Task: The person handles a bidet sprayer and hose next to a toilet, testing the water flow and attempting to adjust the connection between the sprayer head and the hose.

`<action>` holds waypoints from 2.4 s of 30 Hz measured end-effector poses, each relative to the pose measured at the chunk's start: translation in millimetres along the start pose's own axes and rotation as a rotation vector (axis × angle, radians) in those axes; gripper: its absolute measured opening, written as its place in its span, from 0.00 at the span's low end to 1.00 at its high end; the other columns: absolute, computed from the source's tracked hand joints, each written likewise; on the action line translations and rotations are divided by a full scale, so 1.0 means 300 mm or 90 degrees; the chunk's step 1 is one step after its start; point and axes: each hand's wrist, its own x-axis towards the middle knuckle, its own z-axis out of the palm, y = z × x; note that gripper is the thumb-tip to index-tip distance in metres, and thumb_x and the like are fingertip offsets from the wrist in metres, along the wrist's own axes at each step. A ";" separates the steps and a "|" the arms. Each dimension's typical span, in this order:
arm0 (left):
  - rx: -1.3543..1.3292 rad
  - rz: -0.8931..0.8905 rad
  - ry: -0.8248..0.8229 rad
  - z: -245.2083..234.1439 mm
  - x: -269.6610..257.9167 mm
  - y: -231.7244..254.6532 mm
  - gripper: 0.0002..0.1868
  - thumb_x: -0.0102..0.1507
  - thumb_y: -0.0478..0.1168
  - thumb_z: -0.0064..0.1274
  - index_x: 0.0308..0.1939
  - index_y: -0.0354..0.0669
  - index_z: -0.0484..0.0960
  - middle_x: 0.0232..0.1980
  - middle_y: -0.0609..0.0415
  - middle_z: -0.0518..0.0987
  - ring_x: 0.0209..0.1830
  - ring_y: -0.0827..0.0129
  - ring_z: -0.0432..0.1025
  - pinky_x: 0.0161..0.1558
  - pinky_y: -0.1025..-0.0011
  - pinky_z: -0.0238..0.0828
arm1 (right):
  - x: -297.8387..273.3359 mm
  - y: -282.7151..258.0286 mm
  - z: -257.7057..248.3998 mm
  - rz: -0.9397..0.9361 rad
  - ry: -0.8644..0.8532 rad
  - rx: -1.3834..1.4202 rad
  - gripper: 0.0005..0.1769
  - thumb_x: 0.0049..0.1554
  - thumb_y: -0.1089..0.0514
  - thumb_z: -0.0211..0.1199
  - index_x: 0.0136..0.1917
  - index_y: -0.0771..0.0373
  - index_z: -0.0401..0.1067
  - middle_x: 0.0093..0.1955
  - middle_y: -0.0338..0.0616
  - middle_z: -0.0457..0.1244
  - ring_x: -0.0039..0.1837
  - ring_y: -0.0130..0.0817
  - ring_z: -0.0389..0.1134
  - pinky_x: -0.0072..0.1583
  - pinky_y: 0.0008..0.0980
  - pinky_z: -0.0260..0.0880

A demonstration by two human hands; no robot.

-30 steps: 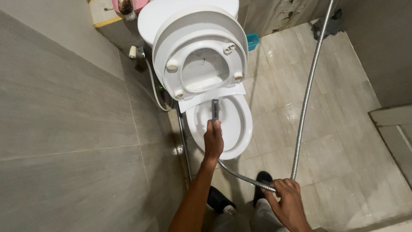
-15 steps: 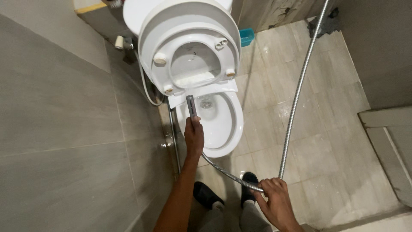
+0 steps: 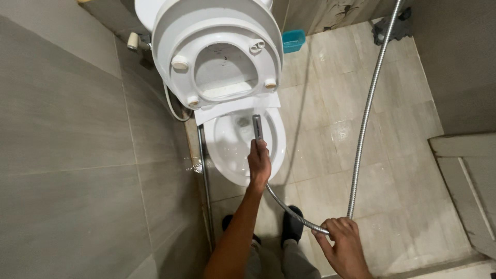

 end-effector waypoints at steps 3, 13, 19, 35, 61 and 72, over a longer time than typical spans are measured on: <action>0.043 -0.015 -0.006 0.020 -0.033 -0.022 0.21 0.75 0.55 0.33 0.42 0.43 0.71 0.23 0.62 0.64 0.20 0.80 0.58 0.23 0.72 0.56 | -0.009 0.041 -0.010 0.046 -0.041 0.002 0.12 0.53 0.55 0.67 0.33 0.62 0.70 0.28 0.43 0.57 0.38 0.39 0.60 0.57 0.39 0.59; -0.155 -0.047 0.120 0.046 -0.012 -0.067 0.12 0.74 0.44 0.36 0.44 0.41 0.70 0.25 0.61 0.65 0.22 0.79 0.58 0.24 0.76 0.57 | -0.025 0.114 -0.081 -0.036 -0.005 0.048 0.11 0.52 0.56 0.67 0.34 0.62 0.70 0.29 0.42 0.59 0.39 0.38 0.60 0.55 0.39 0.59; 0.003 0.032 0.102 0.082 -0.089 -0.120 0.11 0.74 0.42 0.36 0.45 0.40 0.72 0.26 0.62 0.65 0.21 0.80 0.57 0.24 0.76 0.57 | -0.022 0.156 -0.120 0.012 -0.070 0.021 0.10 0.54 0.55 0.67 0.35 0.60 0.71 0.28 0.42 0.59 0.39 0.38 0.59 0.57 0.39 0.59; 0.045 -0.193 0.116 0.119 -0.319 -0.219 0.22 0.74 0.56 0.32 0.41 0.42 0.71 0.24 0.59 0.66 0.20 0.74 0.61 0.24 0.70 0.58 | -0.038 0.209 -0.196 0.030 -0.152 -0.015 0.09 0.55 0.53 0.66 0.37 0.59 0.73 0.30 0.41 0.60 0.40 0.38 0.61 0.60 0.40 0.58; 0.083 -0.164 0.049 -0.039 -0.438 -0.150 0.23 0.74 0.57 0.33 0.40 0.43 0.73 0.21 0.62 0.64 0.18 0.75 0.58 0.21 0.69 0.55 | -0.087 0.091 -0.182 -0.008 -0.179 -0.073 0.08 0.54 0.54 0.66 0.39 0.60 0.72 0.33 0.43 0.62 0.44 0.39 0.63 0.65 0.41 0.57; 0.125 -0.272 0.065 -0.205 -0.576 -0.178 0.31 0.71 0.65 0.27 0.40 0.43 0.72 0.26 0.56 0.68 0.24 0.70 0.64 0.27 0.64 0.63 | -0.093 0.007 -0.115 -0.076 -0.158 -0.074 0.08 0.53 0.54 0.66 0.40 0.61 0.74 0.32 0.43 0.62 0.44 0.40 0.63 0.64 0.42 0.58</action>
